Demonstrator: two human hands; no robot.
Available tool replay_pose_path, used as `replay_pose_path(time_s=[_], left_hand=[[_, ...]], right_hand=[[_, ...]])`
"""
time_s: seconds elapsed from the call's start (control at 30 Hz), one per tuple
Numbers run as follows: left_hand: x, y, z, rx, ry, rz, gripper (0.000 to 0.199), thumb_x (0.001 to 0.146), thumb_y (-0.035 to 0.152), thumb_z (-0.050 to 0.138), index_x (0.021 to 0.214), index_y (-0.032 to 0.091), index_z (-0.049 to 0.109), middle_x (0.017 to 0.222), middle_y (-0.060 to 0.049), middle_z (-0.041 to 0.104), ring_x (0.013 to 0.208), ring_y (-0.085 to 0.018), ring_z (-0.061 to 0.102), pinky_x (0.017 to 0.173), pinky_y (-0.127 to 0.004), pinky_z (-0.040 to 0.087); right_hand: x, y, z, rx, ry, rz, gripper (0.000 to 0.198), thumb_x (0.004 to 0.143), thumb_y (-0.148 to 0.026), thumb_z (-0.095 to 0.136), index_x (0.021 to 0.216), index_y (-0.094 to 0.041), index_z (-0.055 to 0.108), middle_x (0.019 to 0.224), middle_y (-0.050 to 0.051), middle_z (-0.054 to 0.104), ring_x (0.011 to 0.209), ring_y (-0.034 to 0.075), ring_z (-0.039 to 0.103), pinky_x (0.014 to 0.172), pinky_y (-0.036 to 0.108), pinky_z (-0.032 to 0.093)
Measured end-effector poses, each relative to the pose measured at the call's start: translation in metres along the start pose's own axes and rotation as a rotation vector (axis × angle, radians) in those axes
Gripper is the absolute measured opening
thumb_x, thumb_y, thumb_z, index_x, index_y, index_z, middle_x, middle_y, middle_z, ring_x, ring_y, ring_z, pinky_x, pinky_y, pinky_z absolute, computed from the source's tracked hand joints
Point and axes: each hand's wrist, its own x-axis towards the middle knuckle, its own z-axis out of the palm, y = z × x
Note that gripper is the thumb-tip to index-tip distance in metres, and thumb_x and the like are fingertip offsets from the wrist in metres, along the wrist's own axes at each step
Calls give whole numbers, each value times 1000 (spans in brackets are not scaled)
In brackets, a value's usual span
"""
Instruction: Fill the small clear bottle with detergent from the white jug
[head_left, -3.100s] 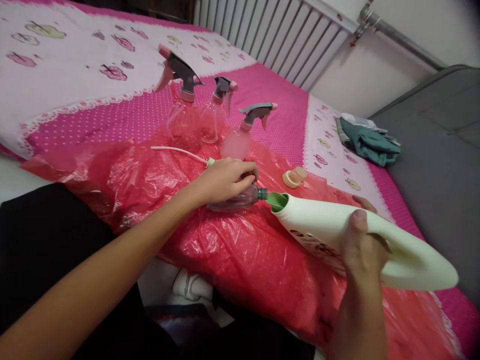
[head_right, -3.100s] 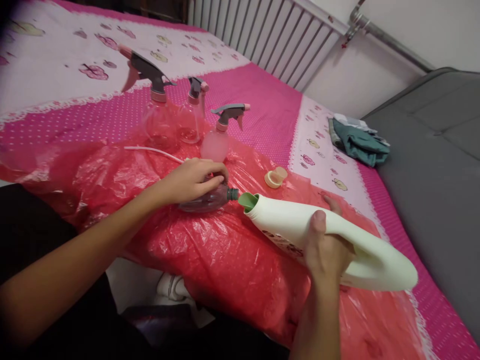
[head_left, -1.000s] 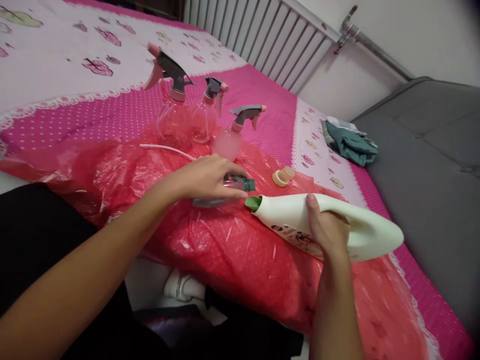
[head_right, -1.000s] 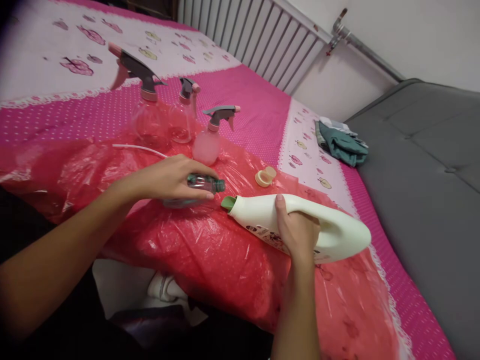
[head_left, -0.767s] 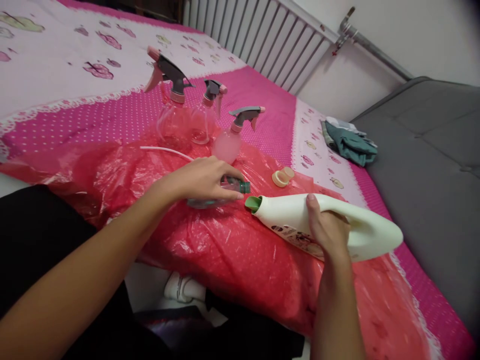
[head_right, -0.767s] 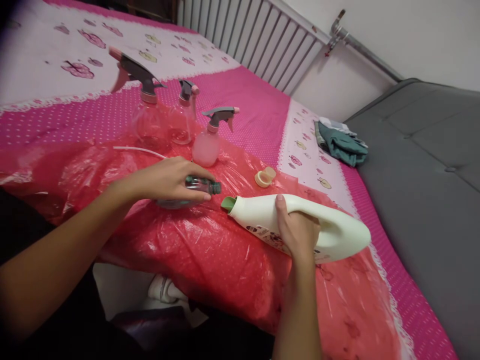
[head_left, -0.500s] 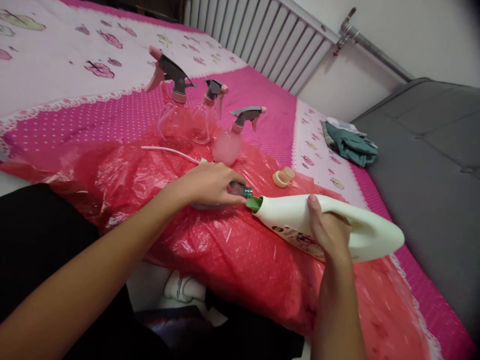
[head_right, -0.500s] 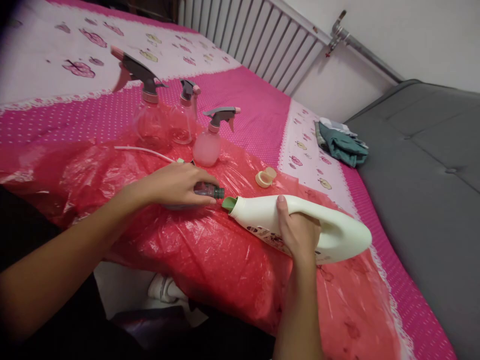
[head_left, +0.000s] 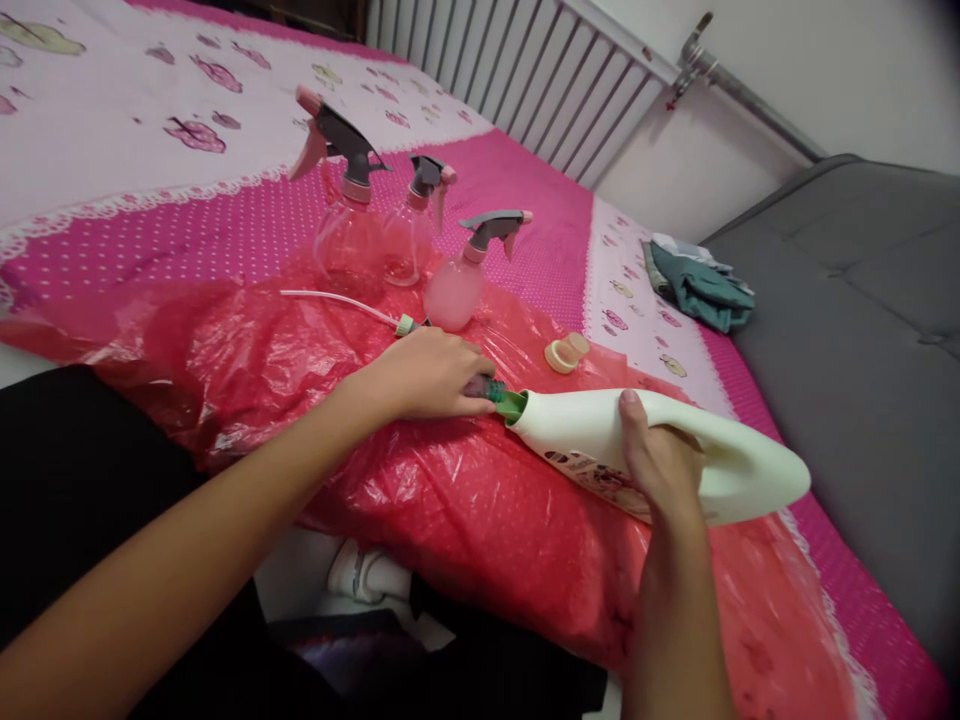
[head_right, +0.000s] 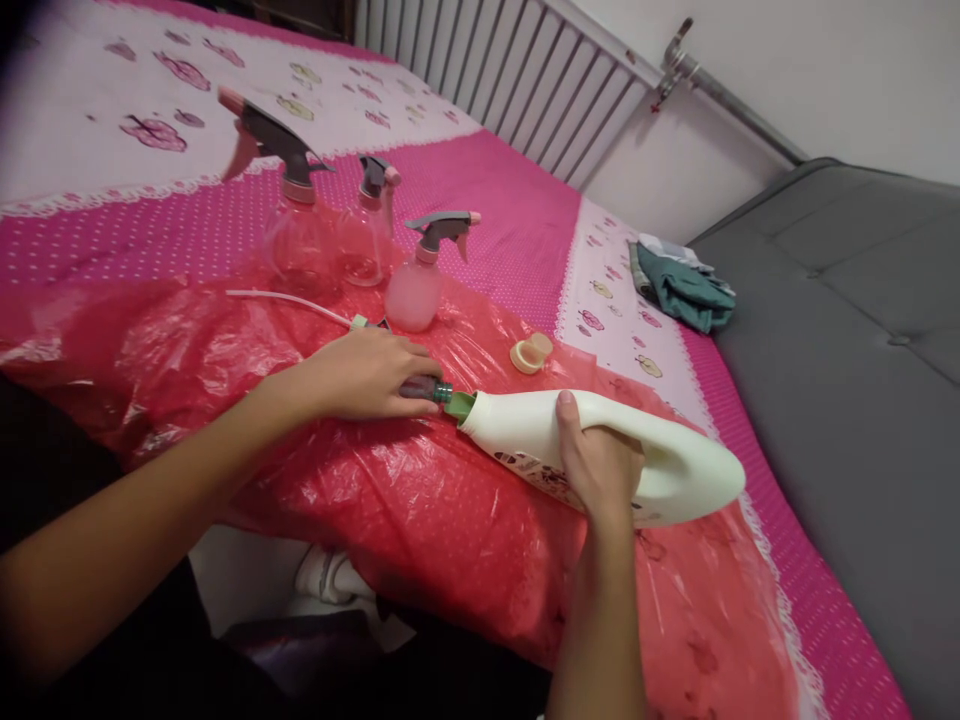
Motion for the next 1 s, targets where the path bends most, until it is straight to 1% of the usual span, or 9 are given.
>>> replay_pose_path(time_s=[0.1,0.23,0.4,0.5,0.63,0.83,1.0], left_hand=[[1,-1,3,43,56,50,45,94,58,57,115,21,72,119,-12,68,96,-26,66,78,-35,43],[1,-2,4,91,70,85,42,92,53,62,112,18,71,118,-12,66,104,-29,63,82,-37,43],[2,-1,3,95,52,123,41,87,52,69,110,18,71,117,-11,67,102,-28,63,82,-37,42],[3,1,3,91,60,139,38,86,52,70,105,18,72,113,-10,68,100,-27,63,82,-37,41],[3,3,1,84,42,152,33,86,48,71,100,18,73,108,-8,68,99,-26,63,80,-36,41],[3,3,0,88,44,190,29,86,44,70,99,18,73,104,-6,68,95,-23,63,77,-35,41],[3,4,0,117,34,190,30,85,43,72,99,17,73,105,-7,68,97,-25,63,78,-36,41]], right_hand=[[-1,2,1,3,7,-14,95,87,-73,13,121,-4,68,128,28,66,132,46,54,114,54,36],[-1,3,1,-4,4,-2,92,89,-72,15,120,-5,69,129,27,66,133,45,53,114,54,36],[-2,3,1,12,14,-9,91,91,-74,17,118,-5,70,127,27,67,132,45,54,113,55,37],[-1,3,1,12,19,-12,92,91,-75,17,117,-4,70,127,28,67,131,45,54,113,55,37],[-1,2,0,24,19,-16,92,91,-74,17,120,-5,69,128,27,66,132,45,54,113,55,37],[-2,0,0,21,2,10,90,90,-74,18,121,-6,69,129,26,66,133,46,53,113,55,36],[-2,0,0,28,16,-19,88,91,-72,18,118,-6,71,124,25,68,129,44,56,112,53,37]])
